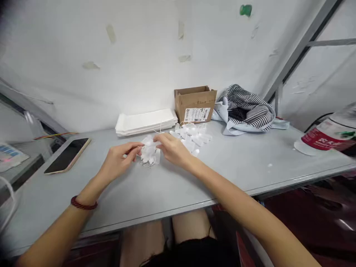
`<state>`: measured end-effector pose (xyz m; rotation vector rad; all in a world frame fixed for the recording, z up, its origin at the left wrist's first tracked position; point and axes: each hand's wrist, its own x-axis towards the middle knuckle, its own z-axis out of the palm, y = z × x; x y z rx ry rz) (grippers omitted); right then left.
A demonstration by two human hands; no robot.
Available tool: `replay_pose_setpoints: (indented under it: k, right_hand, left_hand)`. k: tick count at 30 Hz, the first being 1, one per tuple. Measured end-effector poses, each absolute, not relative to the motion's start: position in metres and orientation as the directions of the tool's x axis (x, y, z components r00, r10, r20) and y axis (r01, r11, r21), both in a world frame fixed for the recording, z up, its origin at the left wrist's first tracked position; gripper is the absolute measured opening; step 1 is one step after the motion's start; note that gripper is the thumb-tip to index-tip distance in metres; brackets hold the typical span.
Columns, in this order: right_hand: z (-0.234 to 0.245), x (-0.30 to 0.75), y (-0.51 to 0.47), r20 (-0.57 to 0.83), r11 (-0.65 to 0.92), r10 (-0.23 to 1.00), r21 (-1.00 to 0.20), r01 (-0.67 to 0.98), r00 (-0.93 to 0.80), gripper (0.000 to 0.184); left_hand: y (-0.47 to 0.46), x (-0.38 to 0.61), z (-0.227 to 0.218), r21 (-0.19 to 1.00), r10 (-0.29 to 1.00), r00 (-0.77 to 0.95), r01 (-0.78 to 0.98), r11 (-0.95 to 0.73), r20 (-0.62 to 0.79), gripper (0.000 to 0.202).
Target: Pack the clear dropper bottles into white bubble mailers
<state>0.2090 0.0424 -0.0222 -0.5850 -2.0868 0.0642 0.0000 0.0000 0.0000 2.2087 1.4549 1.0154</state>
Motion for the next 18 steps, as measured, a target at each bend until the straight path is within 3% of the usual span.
replay_pose_setpoints:
  k: [11,14,18]
  right_hand:
    - [-0.0230,0.2073,0.0402,0.752,0.873,0.463,-0.296,0.387,-0.468,0.018]
    - [-0.0227,0.2062,0.0400,0.764,0.887,0.418,-0.226,0.403,-0.491,0.016]
    - [-0.0251,0.2051,0.0428,0.807,0.900,0.288,-0.045,0.433,-0.515,0.024]
  left_hand:
    - [-0.0007,-0.0013,-0.0001,0.585,0.884,0.237,0.676,-0.448,0.404,0.024]
    - [-0.0011,-0.0001,-0.0006,0.540,0.855,0.257,0.685,-0.489,0.450,0.023]
    - [-0.0012,0.0002,-0.0032,0.471,0.820,0.306,0.698,-0.539,0.484,0.023]
